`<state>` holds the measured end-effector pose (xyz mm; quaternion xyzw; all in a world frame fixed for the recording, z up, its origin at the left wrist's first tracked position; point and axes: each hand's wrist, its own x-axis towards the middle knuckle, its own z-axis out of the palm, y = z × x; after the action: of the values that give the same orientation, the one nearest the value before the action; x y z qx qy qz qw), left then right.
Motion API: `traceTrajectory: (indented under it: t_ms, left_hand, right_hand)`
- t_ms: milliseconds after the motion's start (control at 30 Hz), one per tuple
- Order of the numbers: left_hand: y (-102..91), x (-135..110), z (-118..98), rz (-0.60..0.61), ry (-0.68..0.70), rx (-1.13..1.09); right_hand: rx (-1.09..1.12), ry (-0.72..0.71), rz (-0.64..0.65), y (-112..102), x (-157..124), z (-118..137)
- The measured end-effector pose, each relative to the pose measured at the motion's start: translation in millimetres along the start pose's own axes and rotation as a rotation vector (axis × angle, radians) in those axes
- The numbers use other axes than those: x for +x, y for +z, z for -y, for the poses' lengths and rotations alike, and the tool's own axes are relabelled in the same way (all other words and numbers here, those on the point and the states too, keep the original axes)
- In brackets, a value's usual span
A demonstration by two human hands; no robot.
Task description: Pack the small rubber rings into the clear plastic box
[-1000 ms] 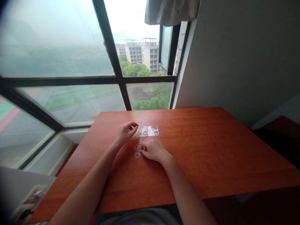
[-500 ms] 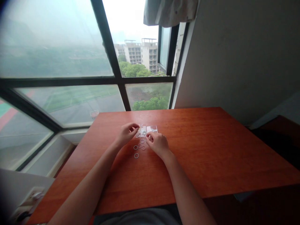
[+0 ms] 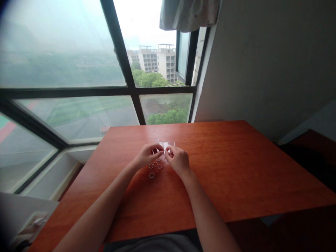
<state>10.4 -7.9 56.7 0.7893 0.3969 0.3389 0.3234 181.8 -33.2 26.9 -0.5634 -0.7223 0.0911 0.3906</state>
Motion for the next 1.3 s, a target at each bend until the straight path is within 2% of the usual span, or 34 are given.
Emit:
traceTrajectory:
  t_ms: [267,467,567,767,967,1133,1300]
  left_hand:
    - [1.0,1,4,-0.045,0.001,0.014]
    - [-1.6,4,20,-0.267,-0.041,0.061]
    - [-4.1,4,28,-0.332,-0.064,0.118]
    - [-2.7,3,38,-0.313,-0.091,0.173]
    - [-5.7,3,40,-0.296,-0.078,0.177]
    - [-12.5,2,35,-0.324,-0.101,0.17]
    - [-15.4,2,33,-0.336,-0.105,0.173]
  right_hand:
    - [0.056,-0.001,-0.015,1,1,-1]
    - [0.111,0.013,-0.003,2,2,-1]
    - [0.122,0.004,0.015,3,2,-2]
    - [0.139,0.004,0.051,3,2,-1]
    - [0.156,-0.004,0.099,3,1,-1]
    - [0.171,-0.03,0.203,3,0,1]
    - [0.14,-0.117,0.406,5,-6,8]
